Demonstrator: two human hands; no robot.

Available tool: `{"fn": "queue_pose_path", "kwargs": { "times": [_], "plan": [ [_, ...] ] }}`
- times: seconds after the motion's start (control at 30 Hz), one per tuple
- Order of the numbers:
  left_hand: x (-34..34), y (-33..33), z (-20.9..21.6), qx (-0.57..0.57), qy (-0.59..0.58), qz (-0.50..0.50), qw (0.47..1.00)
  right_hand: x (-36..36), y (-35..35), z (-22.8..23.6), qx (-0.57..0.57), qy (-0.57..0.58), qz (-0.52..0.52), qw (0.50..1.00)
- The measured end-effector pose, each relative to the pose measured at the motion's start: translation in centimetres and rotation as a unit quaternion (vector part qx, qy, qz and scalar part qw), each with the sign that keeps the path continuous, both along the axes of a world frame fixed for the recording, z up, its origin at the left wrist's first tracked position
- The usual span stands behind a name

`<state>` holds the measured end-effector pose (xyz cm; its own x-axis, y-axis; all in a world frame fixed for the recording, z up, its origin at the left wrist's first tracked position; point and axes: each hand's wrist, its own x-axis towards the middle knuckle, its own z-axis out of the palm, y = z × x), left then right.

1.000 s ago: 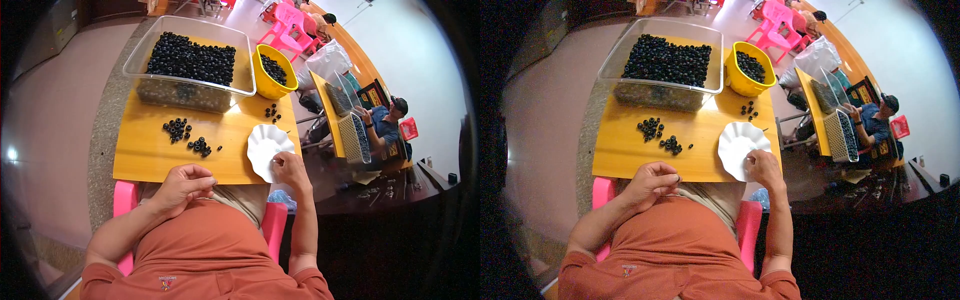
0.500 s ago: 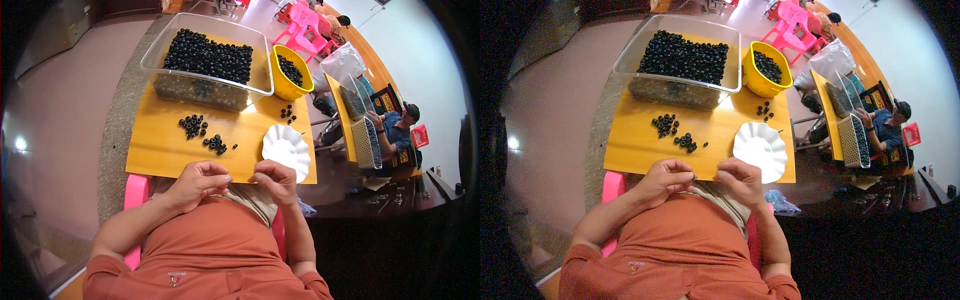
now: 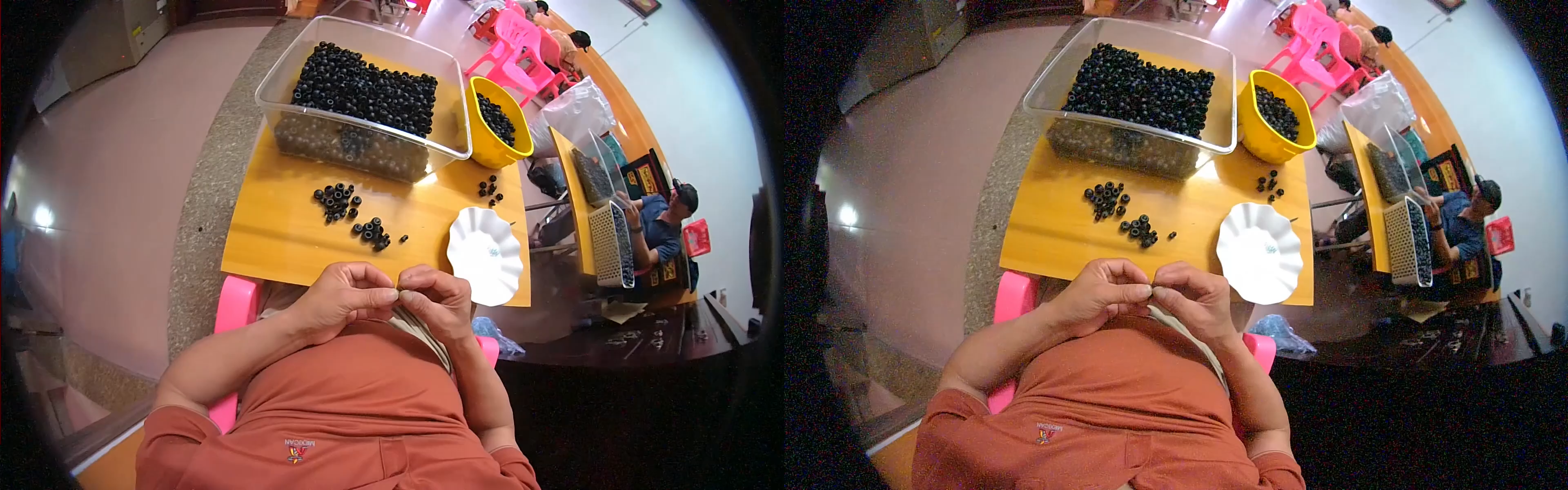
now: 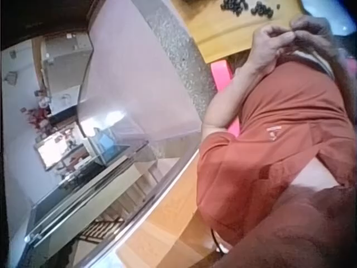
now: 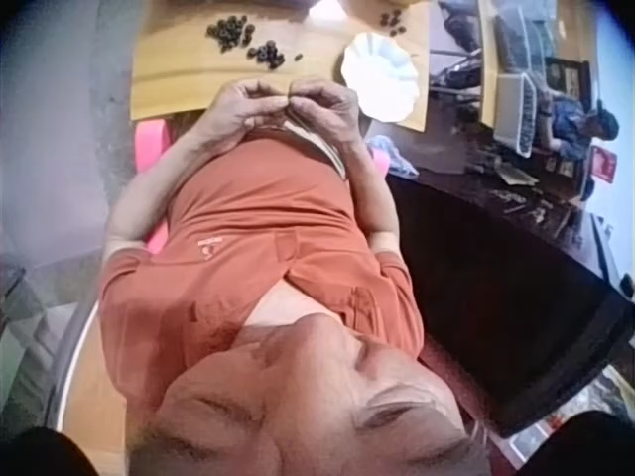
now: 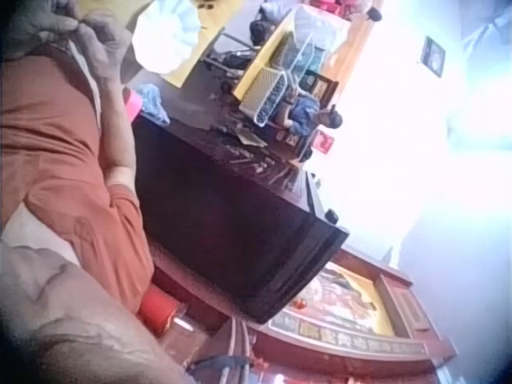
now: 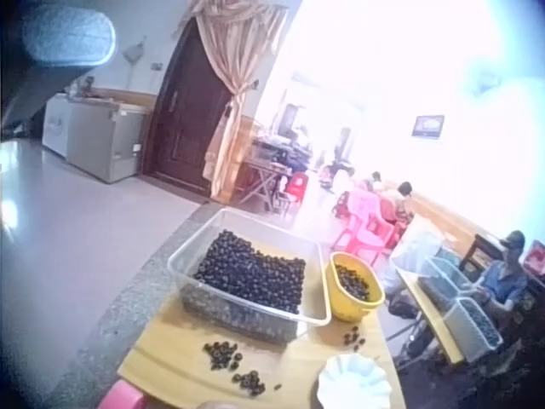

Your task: Picking up small black fruits from a pile on a table, inspecting them, and placing them into a white dish.

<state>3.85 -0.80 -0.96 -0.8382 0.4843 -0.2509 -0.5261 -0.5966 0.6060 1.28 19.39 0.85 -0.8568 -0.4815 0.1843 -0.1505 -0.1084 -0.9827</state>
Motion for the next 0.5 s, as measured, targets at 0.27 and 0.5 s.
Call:
{"fn": "queue_pose_path", "kwargs": {
  "times": [0.27,0.5],
  "plan": [
    [-0.05,-0.03,-0.02,0.005,0.012,-0.008,1.000,0.10,-0.27,0.05,-0.018,-0.026,-0.007,0.999],
    [0.07,-0.01,0.02,0.006,0.029,-0.017,0.999,0.34,-0.16,0.27,-0.055,-0.093,0.016,0.994]
  ]
}}
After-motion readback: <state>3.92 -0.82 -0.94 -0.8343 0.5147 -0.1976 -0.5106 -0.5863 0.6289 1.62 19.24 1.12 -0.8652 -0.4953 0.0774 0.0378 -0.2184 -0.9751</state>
